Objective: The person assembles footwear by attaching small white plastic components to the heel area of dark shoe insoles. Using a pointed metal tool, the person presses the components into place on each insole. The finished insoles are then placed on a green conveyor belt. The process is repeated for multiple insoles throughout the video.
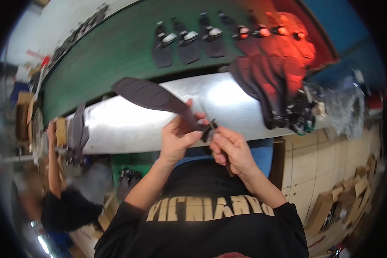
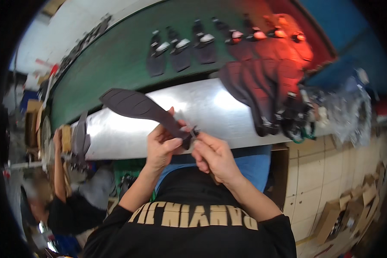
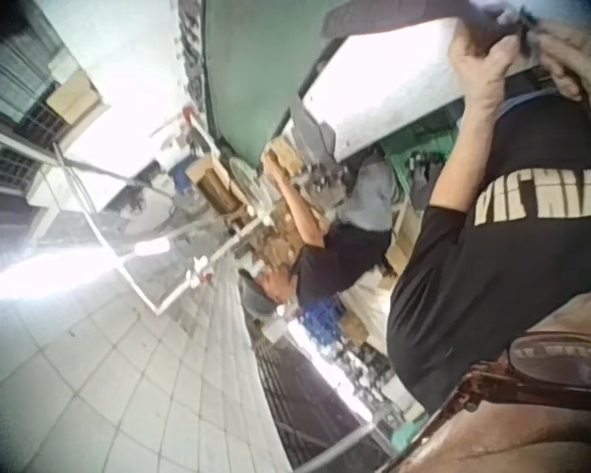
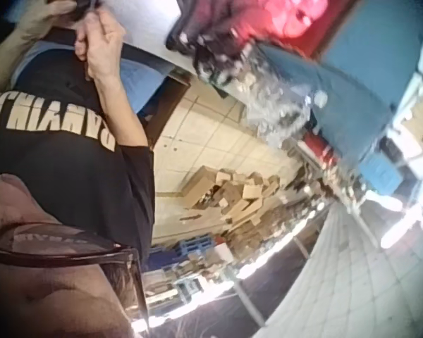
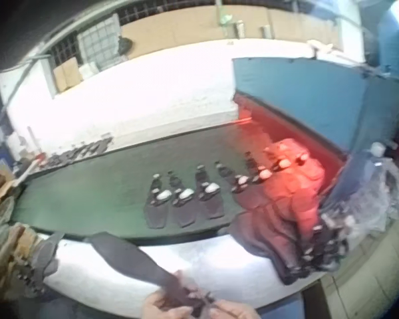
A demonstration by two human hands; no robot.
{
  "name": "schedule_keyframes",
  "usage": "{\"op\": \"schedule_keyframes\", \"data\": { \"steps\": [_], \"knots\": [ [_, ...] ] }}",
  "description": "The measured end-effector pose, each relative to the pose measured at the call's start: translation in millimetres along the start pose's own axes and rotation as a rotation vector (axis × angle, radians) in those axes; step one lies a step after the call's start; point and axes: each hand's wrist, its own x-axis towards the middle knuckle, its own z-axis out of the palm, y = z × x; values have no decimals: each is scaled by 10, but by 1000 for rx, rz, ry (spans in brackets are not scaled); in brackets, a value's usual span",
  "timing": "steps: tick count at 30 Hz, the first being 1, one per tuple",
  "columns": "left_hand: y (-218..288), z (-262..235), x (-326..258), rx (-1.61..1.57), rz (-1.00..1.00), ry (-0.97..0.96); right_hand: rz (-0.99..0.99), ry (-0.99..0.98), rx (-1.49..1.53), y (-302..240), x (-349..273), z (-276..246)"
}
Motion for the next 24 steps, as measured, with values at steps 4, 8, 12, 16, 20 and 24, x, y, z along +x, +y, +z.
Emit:
{"op": "schedule_keyframes", "data": {
  "steps": [4,8,12,16,20,24],
  "knots": [
    [118,98,243,-47,-26,-156,-210,66,-233,-448,-270,-118],
    [474,547,477,83,-137,-175,-692,280,-665,-1052,-789,-492],
    [611,986,691,20,-242,-347,-836,800,-1036,-1638,-935,-921],
    [167,1199,875,8,-526,-326,-533,829,-1097,-1824,-586,-1683],
    [-34,1116,779,-45,-684,-218,-227,752,-1348,-1940,-324,-1579],
    [-51,1101,882,-155,-723,-131,-161,641,-1443,-2045,-191,-1542]
  ]
}}
